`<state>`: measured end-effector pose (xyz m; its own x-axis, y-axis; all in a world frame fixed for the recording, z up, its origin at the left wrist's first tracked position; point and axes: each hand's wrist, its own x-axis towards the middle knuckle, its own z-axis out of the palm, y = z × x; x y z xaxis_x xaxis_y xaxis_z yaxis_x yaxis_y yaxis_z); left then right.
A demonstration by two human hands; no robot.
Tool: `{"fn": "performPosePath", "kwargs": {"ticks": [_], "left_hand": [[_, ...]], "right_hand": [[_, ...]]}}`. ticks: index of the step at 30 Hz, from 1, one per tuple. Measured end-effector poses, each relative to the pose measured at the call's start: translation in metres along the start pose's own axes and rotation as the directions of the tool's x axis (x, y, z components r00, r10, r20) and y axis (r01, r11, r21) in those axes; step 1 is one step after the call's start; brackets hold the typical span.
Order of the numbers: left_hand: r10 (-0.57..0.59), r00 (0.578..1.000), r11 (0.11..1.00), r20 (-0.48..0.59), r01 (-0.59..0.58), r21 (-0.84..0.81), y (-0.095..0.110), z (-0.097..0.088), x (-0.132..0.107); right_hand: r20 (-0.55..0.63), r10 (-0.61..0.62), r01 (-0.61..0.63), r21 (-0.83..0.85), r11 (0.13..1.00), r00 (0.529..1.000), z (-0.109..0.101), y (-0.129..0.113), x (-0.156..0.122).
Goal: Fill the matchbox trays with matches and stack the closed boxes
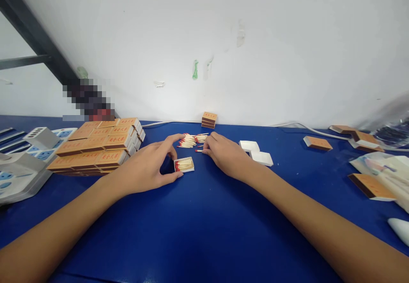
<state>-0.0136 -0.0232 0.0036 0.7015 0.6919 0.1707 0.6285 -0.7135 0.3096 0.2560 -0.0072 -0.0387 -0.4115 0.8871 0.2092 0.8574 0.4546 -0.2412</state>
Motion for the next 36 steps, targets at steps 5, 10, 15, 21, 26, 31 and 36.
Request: {"fn": "performPosePath", "kwargs": {"ticks": [5,10,15,21,26,31,36], "left_hand": [[0.005,1.000,1.000,-0.009,-0.005,0.004,0.000,0.000,0.000],[0.009,1.000,1.000,-0.013,-0.009,-0.002,-0.001,0.000,0.001],[-0.004,1.000,1.000,0.006,0.004,0.007,-0.001,0.000,0.001],[0.012,1.000,1.000,-0.005,-0.012,-0.012,-0.001,0.000,0.001],[-0.006,1.000,1.000,-0.002,0.006,-0.007,0.000,0.000,0.000],[-0.002,1.000,1.000,0.001,0.002,-0.014,0.001,0.000,0.001],[0.000,1.000,1.000,-0.007,0.000,-0.009,-0.001,0.000,0.001]], "right_hand": [[-0.012,-0.007,0.006,-0.047,0.999,1.000,-0.005,-0.008,0.000],[-0.077,-0.132,0.131,-0.013,0.991,0.988,-0.016,-0.038,-0.007],[-0.016,-0.181,0.177,-0.122,0.977,0.983,-0.010,-0.061,-0.014],[-0.121,-0.133,0.136,0.011,0.991,0.984,-0.016,-0.035,-0.006],[-0.153,-0.011,0.015,0.023,1.000,0.988,-0.009,0.004,0.003],[-0.136,0.021,-0.012,0.061,0.998,0.991,0.000,0.013,0.005],[-0.144,0.006,0.003,0.057,0.998,0.990,0.002,0.013,0.006]]}}
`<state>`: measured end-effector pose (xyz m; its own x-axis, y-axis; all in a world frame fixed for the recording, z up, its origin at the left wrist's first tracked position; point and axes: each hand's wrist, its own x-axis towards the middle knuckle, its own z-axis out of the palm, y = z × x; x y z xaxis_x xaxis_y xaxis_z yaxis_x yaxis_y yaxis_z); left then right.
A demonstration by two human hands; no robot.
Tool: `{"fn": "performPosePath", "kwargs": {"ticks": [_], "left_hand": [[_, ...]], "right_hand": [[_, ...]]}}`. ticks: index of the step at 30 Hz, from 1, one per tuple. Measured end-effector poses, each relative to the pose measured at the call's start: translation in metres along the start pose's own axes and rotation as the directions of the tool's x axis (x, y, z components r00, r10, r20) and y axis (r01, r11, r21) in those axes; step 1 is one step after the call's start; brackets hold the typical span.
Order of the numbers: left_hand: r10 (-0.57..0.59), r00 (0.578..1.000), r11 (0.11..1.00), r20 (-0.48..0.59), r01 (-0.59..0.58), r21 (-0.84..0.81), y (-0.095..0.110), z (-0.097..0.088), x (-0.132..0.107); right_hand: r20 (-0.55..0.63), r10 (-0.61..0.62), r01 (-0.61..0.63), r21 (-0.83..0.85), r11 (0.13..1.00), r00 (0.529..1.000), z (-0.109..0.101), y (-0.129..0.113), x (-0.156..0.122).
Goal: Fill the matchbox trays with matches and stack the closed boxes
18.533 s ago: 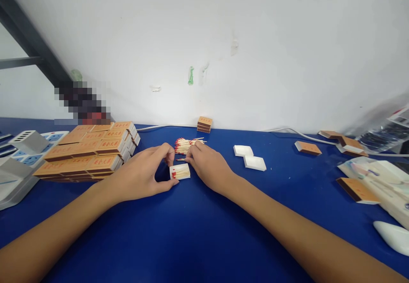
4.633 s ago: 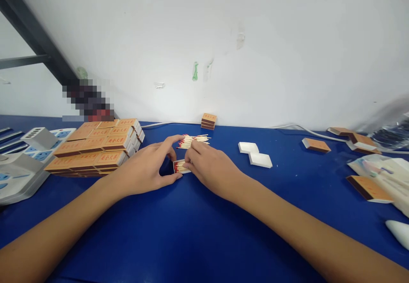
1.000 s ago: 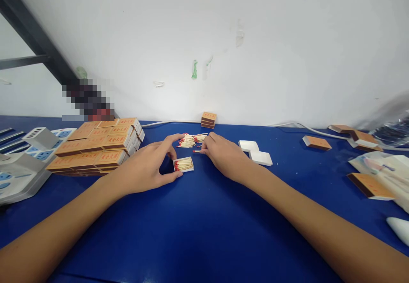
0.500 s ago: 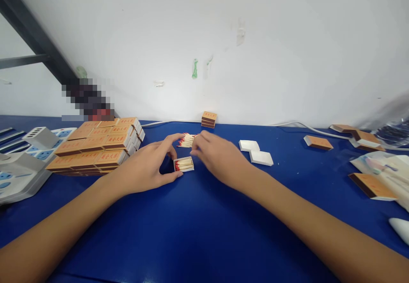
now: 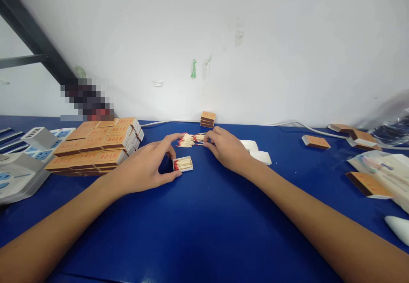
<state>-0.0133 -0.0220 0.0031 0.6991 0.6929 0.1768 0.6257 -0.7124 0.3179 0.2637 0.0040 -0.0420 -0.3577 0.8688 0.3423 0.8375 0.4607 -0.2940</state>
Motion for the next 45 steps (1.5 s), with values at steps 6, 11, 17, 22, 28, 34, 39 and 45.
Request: {"fn": "performPosePath", "kwargs": {"ticks": [6,11,17,22,28,34,39,45], "left_hand": [[-0.007,1.000,1.000,0.004,0.007,0.012,0.001,0.000,0.000],[0.000,1.000,1.000,0.006,0.000,0.011,0.000,0.000,0.000],[0.009,1.000,1.000,0.006,-0.009,0.014,0.001,0.000,0.000],[0.000,1.000,1.000,0.007,0.000,0.014,0.001,0.000,0.000],[0.004,1.000,1.000,0.005,-0.004,0.010,0.000,0.000,0.000],[0.003,1.000,1.000,0.013,-0.004,0.016,0.000,0.000,-0.001],[0.004,1.000,1.000,0.008,-0.004,0.015,0.001,0.000,0.000],[0.000,1.000,1.000,0.007,0.000,0.014,0.001,0.000,0.000]], "right_hand": [[0.024,0.003,-0.002,-0.036,0.999,1.000,0.002,0.000,0.001],[0.085,-0.006,0.013,-0.081,0.997,0.996,0.000,-0.013,-0.002],[0.047,-0.035,0.039,-0.081,0.996,0.998,-0.001,-0.019,-0.003],[0.112,0.013,-0.002,-0.099,0.995,0.994,0.001,-0.011,-0.001],[0.108,-0.050,0.071,-0.197,0.978,0.993,0.000,-0.019,-0.003],[0.115,-0.025,0.044,-0.162,0.986,0.993,-0.003,-0.022,-0.005],[0.109,0.031,-0.024,-0.068,0.997,0.994,-0.004,-0.019,-0.003],[0.131,0.067,-0.068,-0.001,0.998,0.989,0.001,-0.010,-0.002]]}}
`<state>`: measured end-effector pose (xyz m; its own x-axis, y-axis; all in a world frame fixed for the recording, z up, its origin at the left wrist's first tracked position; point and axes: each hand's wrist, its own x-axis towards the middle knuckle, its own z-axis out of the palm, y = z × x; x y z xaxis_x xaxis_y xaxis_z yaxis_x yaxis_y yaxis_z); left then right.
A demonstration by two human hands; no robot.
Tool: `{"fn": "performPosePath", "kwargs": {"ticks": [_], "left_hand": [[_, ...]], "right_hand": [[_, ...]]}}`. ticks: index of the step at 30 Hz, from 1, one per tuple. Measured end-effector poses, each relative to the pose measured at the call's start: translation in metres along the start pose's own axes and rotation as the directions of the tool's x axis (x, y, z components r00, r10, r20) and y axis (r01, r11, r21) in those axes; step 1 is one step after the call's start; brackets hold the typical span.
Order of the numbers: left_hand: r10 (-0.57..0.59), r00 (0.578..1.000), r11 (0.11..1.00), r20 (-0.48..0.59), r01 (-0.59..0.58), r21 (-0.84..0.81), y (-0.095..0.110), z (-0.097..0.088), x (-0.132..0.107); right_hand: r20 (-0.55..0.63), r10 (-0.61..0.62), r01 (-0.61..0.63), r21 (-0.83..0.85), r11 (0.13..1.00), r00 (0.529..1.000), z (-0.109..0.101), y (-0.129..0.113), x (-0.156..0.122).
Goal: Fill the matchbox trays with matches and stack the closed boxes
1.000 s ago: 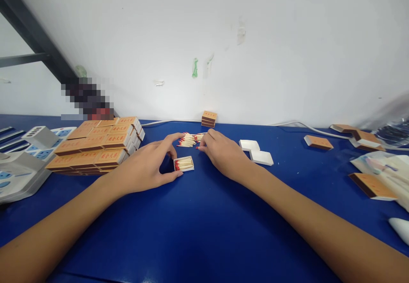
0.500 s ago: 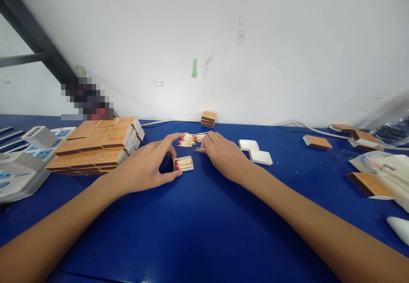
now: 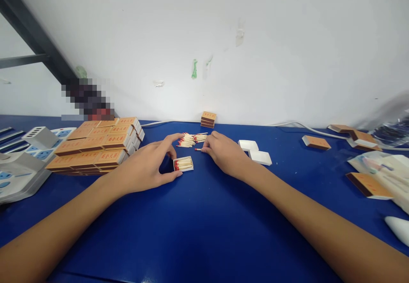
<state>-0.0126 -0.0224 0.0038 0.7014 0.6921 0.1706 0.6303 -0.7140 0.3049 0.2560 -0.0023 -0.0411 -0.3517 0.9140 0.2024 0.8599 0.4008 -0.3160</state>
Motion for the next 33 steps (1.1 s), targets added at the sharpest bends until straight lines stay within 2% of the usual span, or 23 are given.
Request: {"fn": "performPosePath", "kwargs": {"ticks": [3,6,11,14,16,19,23,25,28,33], "left_hand": [[0.002,1.000,1.000,-0.001,-0.002,0.001,0.000,0.000,0.000],[0.005,1.000,1.000,-0.007,-0.005,0.001,0.000,0.001,-0.001],[0.006,1.000,1.000,0.001,-0.006,0.005,-0.001,0.002,0.000],[0.010,1.000,1.000,-0.002,-0.010,0.008,-0.002,0.002,0.000],[0.009,1.000,1.000,-0.006,-0.009,0.009,-0.002,0.002,0.000],[0.008,1.000,1.000,-0.006,-0.008,0.008,-0.002,0.002,-0.001],[0.015,1.000,1.000,-0.012,-0.015,-0.001,-0.002,0.002,-0.001],[0.014,1.000,1.000,-0.011,-0.014,-0.005,-0.002,0.001,-0.001],[0.010,1.000,1.000,-0.006,-0.010,-0.008,-0.002,0.001,-0.001],[0.013,1.000,1.000,-0.003,-0.013,-0.012,-0.001,0.001,-0.001]], "right_hand": [[-0.031,-0.035,0.034,-0.019,0.999,0.999,-0.001,-0.002,-0.001],[-0.054,-0.087,0.087,0.003,0.996,0.995,-0.007,-0.015,-0.005],[-0.030,-0.226,0.226,0.011,0.974,0.974,-0.011,-0.046,-0.014],[-0.009,-0.242,0.242,-0.058,0.969,0.970,-0.007,-0.057,-0.020],[0.008,-0.250,0.250,-0.030,0.968,0.968,-0.007,-0.059,-0.021],[-0.021,-0.266,0.266,0.088,0.960,0.964,-0.011,-0.050,-0.016],[-0.158,-0.125,0.139,0.079,0.987,0.979,-0.013,-0.020,-0.004],[-0.156,-0.084,0.093,0.051,0.994,0.984,-0.011,-0.004,0.001],[-0.126,-0.098,0.103,0.034,0.994,0.987,-0.006,0.011,0.003],[-0.163,-0.110,0.111,0.000,0.994,0.980,-0.003,0.014,0.003]]}}
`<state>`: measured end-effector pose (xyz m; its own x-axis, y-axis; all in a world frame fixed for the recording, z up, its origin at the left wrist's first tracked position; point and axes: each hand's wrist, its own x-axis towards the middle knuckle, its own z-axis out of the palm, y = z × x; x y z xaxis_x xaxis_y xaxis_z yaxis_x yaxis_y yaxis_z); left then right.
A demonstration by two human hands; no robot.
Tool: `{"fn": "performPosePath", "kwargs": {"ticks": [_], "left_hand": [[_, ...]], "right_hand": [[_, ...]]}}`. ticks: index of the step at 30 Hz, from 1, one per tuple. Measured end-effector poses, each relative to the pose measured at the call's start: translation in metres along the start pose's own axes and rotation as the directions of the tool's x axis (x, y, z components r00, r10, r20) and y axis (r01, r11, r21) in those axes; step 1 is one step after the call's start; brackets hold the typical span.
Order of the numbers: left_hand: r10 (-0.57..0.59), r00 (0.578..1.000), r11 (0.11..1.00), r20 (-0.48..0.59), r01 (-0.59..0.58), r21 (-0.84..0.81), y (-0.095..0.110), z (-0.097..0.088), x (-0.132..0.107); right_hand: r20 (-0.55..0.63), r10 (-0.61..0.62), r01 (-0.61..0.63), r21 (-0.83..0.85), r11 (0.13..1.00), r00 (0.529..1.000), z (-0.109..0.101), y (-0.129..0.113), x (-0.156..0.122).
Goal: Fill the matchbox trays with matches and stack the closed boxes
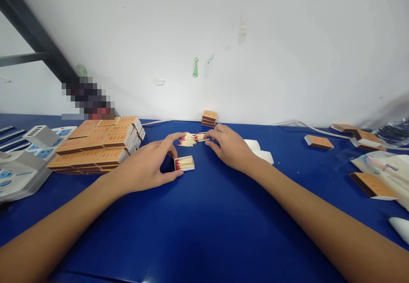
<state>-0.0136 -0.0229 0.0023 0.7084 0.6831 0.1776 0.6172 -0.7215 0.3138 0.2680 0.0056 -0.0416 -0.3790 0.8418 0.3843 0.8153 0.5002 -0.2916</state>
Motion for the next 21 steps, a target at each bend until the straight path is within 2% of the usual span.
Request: {"fn": "performPosePath", "kwargs": {"ticks": [9,12,16,21], "left_hand": [[-0.004,1.000,1.000,-0.003,0.004,0.000,0.000,0.000,0.000],[-0.005,1.000,1.000,0.001,0.005,0.001,-0.001,0.000,0.000],[-0.006,1.000,1.000,0.001,0.006,0.008,0.000,0.000,0.000],[-0.005,1.000,1.000,0.001,0.005,0.013,0.000,0.000,0.001]], "right_hand": [[0.056,0.072,-0.077,0.094,0.993,0.996,0.004,0.000,0.005],[0.079,0.050,-0.056,0.074,0.996,0.996,0.002,-0.005,0.003],[0.058,-0.028,0.023,0.081,0.996,0.998,-0.007,-0.029,-0.001],[0.121,-0.121,0.115,0.052,0.992,0.985,-0.013,-0.068,-0.011]]}}
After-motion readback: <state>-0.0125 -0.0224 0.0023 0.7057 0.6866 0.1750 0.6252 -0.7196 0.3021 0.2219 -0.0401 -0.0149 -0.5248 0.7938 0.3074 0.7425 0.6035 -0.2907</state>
